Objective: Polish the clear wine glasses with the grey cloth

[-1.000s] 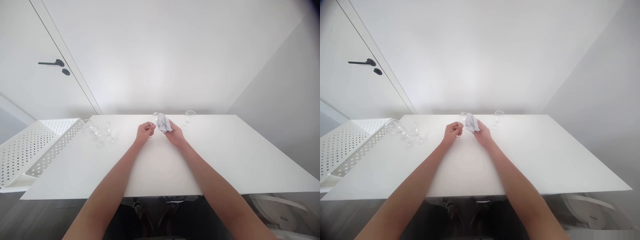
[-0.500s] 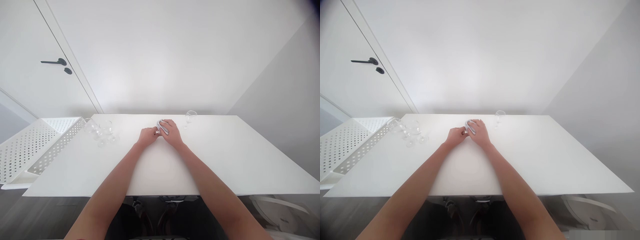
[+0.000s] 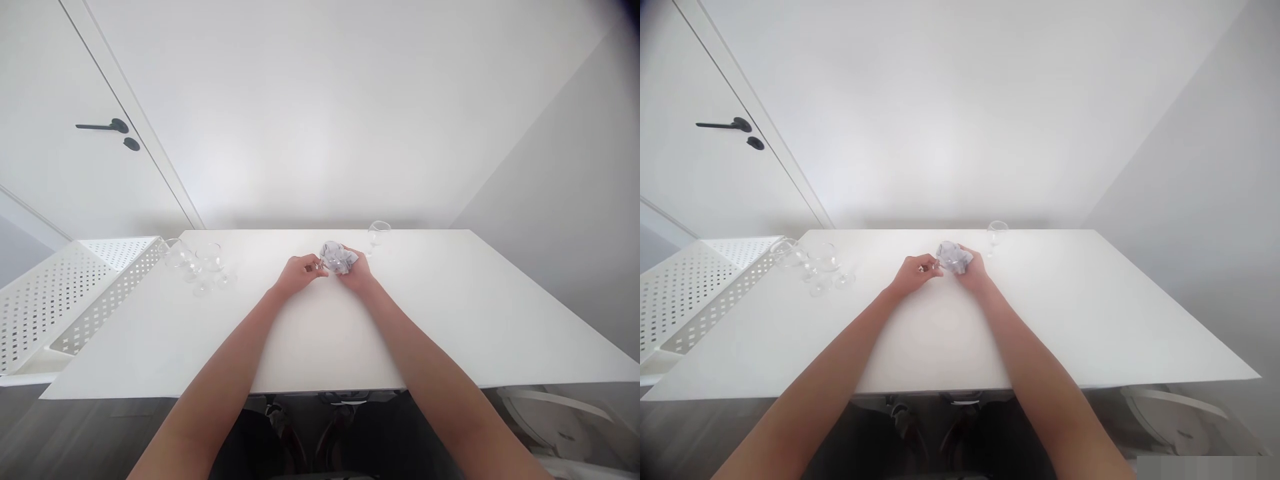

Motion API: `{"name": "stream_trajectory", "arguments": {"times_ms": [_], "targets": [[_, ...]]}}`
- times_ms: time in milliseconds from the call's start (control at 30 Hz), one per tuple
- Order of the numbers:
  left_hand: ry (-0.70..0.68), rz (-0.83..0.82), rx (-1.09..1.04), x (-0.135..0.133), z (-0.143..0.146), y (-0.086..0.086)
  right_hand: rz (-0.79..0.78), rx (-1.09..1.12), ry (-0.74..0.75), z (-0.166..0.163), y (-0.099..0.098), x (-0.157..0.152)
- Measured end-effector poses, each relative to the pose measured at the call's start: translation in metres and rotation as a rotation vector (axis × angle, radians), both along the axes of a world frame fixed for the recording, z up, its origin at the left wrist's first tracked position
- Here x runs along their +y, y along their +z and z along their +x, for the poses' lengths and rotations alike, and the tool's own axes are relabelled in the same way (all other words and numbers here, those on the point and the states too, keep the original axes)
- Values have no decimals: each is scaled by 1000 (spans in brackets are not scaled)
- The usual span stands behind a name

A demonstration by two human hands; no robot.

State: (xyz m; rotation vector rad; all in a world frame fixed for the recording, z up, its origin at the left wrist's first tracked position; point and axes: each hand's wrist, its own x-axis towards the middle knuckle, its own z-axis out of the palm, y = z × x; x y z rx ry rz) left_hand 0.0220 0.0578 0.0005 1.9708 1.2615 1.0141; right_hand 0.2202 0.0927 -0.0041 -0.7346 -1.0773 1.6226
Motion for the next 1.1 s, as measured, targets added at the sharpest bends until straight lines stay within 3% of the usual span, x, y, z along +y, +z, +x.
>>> {"name": "stream_trajectory", "arguments": {"times_ms": [133, 267, 400, 533, 600, 733, 967, 1033, 1100], "targets": [[96, -52, -218, 2, 1, 4, 186, -94, -12, -13, 6, -12], [184, -84, -240, 5, 0, 4, 437, -306, -111, -22, 10, -24], [250, -52, -128, 9, -4, -1, 727, -582, -250, -23, 6, -23], [285, 64, 219, 11, -3, -6, 951, -838, -379, -25, 2, -18], [236, 106, 384, 10, 0, -7, 921, -907, -422, -25, 1, -16], [69, 137, 512, 5, 2, -8, 571, -906, -415, -19, -1, -13], [-7, 177, 377, 2, -1, -8, 61, -266, -147, -5, 4, -6], [21, 146, 250, 1, 0, -6, 51, -107, -123, -6, 7, -6], [31, 81, 83, 1, 2, -3, 139, -58, -82, -8, 10, -8]]}}
